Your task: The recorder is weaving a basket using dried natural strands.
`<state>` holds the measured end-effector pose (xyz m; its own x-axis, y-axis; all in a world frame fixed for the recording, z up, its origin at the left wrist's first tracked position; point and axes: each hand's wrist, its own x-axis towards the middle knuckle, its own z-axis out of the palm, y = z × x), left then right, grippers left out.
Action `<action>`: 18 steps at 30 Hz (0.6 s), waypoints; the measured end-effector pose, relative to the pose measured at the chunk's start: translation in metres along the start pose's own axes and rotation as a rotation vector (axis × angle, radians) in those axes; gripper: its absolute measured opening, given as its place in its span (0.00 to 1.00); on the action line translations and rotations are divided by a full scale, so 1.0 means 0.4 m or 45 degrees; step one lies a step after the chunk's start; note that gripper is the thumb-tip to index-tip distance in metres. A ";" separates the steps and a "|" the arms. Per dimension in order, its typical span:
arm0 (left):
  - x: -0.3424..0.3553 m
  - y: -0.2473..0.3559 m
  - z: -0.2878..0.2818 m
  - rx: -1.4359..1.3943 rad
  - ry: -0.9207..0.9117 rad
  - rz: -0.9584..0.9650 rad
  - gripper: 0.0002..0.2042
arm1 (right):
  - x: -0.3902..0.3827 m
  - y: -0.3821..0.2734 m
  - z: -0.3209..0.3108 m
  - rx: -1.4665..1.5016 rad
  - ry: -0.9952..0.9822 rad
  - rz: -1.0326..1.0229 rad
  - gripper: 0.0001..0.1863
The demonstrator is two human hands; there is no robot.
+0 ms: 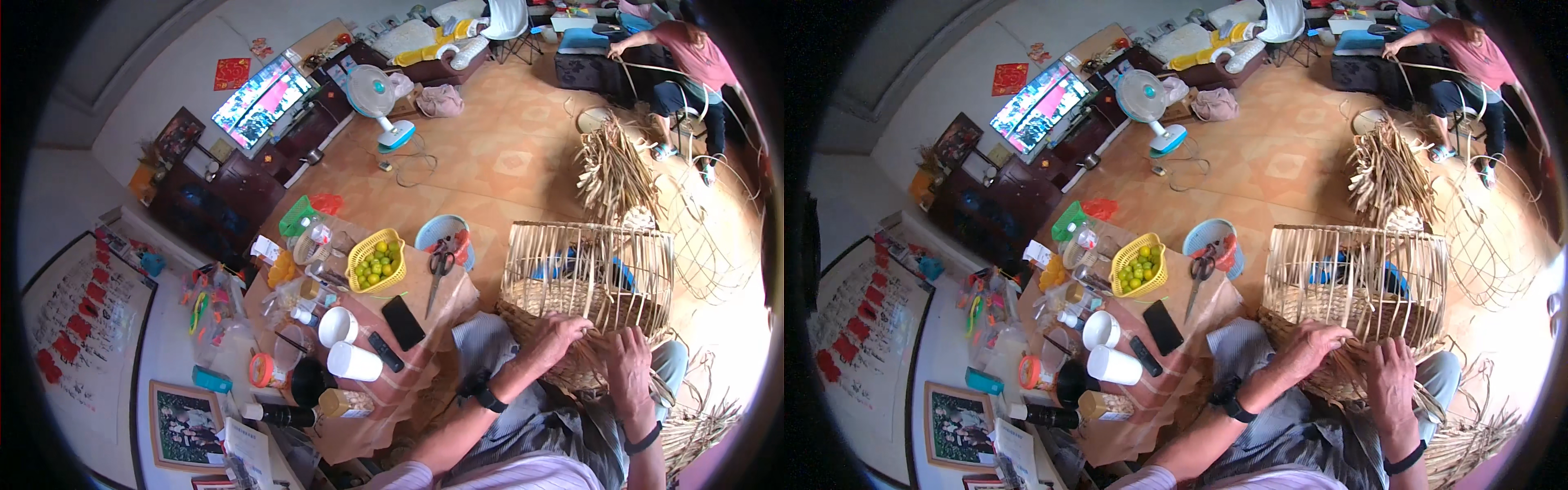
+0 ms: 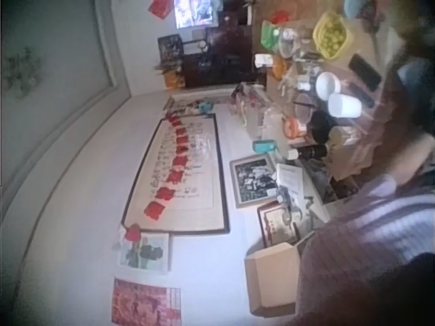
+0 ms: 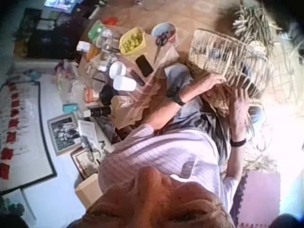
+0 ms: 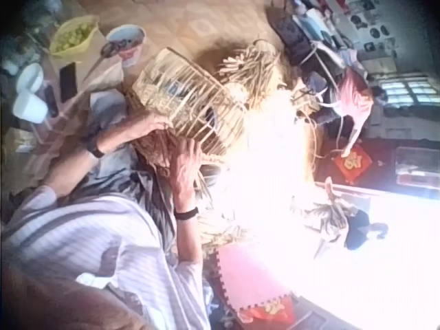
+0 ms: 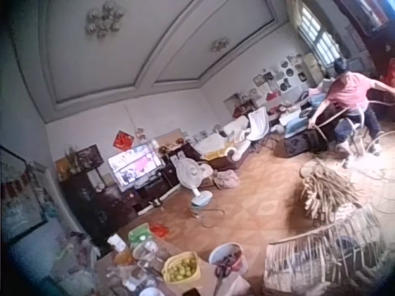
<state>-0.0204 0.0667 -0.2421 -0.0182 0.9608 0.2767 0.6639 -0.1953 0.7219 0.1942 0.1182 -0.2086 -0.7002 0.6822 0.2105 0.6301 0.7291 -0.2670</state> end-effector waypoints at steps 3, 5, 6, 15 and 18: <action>-0.003 -0.036 0.011 -0.134 -0.054 -0.099 0.10 | 0.007 -0.013 -0.001 -0.006 0.067 -0.079 0.15; -0.005 -0.018 -0.044 -0.161 -0.132 -0.215 0.10 | 0.027 -0.016 -0.011 0.034 -0.038 -0.125 0.14; 0.004 -0.006 -0.078 -0.160 -0.178 -0.246 0.10 | 0.040 -0.014 -0.022 0.069 -0.071 -0.159 0.14; 0.051 -0.006 -0.145 -0.152 -0.469 -0.342 0.13 | -0.001 -0.004 -0.054 0.123 0.332 -0.064 0.19; 0.056 -0.020 -0.143 -0.214 -0.519 -0.323 0.13 | -0.055 -0.051 -0.059 0.210 0.215 -0.019 0.22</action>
<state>-0.0688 0.0783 -0.2055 0.1520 0.9743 -0.1665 0.5463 0.0576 0.8356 0.2048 0.0895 -0.1856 -0.6340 0.6810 0.3665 0.5469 0.7299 -0.4101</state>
